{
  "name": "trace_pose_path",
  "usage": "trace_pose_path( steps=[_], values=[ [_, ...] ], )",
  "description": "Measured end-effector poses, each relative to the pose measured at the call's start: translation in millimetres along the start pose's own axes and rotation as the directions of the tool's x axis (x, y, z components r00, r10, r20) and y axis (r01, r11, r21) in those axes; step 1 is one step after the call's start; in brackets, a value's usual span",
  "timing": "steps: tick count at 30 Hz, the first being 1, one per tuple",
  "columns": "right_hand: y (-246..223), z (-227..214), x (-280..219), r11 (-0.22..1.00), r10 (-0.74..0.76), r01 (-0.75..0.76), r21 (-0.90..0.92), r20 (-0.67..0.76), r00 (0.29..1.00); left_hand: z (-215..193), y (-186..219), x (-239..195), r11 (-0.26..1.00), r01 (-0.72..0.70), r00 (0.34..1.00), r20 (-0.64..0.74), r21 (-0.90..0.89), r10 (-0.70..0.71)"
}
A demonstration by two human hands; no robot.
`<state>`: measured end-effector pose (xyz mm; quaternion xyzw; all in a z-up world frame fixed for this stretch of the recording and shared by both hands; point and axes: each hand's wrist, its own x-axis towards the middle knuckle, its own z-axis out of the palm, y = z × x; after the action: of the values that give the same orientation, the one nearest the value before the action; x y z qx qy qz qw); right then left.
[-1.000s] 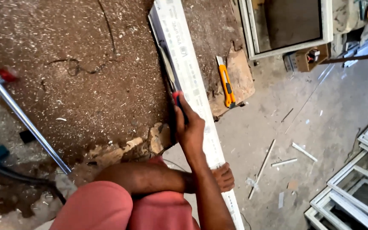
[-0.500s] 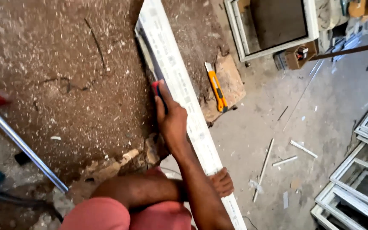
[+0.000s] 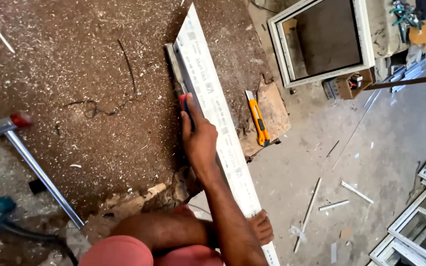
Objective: The recorder measures, marks, and cuts a PVC profile using a utility knife, chisel, and saw blade to prepare it for fabrication.
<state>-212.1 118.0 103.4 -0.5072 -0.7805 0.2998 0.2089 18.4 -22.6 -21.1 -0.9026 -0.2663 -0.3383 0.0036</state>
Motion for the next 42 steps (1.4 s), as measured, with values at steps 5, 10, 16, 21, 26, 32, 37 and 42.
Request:
trace_pose_path(
  steps=[5,10,16,21,26,32,37,42],
  values=[
    [-0.5,-20.6,-36.0,0.999,-0.035,0.037,-0.02,0.084,0.996,-2.2,-18.3,2.1,1.0,0.011,0.992,-0.128,-0.014,-0.013],
    [13.9,-66.3,-64.0,0.949,-0.273,0.249,0.192,0.113,0.955,-22.2,-6.4,-29.6,0.885,-0.094,0.995,-0.014,-0.456,0.098],
    [80.2,-122.4,-83.5,0.87,0.285,-0.23,0.436,-0.064,0.956,-130.4,-113.2,-120.4,0.843,0.07,0.928,0.345,-0.534,0.141],
    [111.9,-107.7,-110.4,0.828,0.36,-0.226,0.513,-0.178,0.916,-157.7,-174.9,-145.8,0.933,0.082,0.902,0.425,-0.35,0.08],
    [130.1,-90.9,-134.6,0.822,0.416,-0.249,0.512,-0.242,0.876,-170.6,-213.4,-132.2,0.957,0.025,0.89,0.442,-0.288,0.11],
    [139.7,-88.4,-137.3,0.799,0.391,-0.176,0.575,-0.273,0.879,-207.0,-277.4,-140.2,0.934,0.166,0.767,0.637,-0.316,0.079],
    [133.8,-88.3,-138.0,0.826,0.359,-0.168,0.538,-0.272,0.893,-266.3,-366.9,-174.1,0.92,0.391,0.636,0.711,0.038,-0.3],
    [132.0,-89.8,-140.1,0.847,0.337,-0.164,0.505,-0.275,0.9,-338.4,-408.1,-189.6,0.556,0.445,0.545,0.28,0.702,-0.79]
  ],
)
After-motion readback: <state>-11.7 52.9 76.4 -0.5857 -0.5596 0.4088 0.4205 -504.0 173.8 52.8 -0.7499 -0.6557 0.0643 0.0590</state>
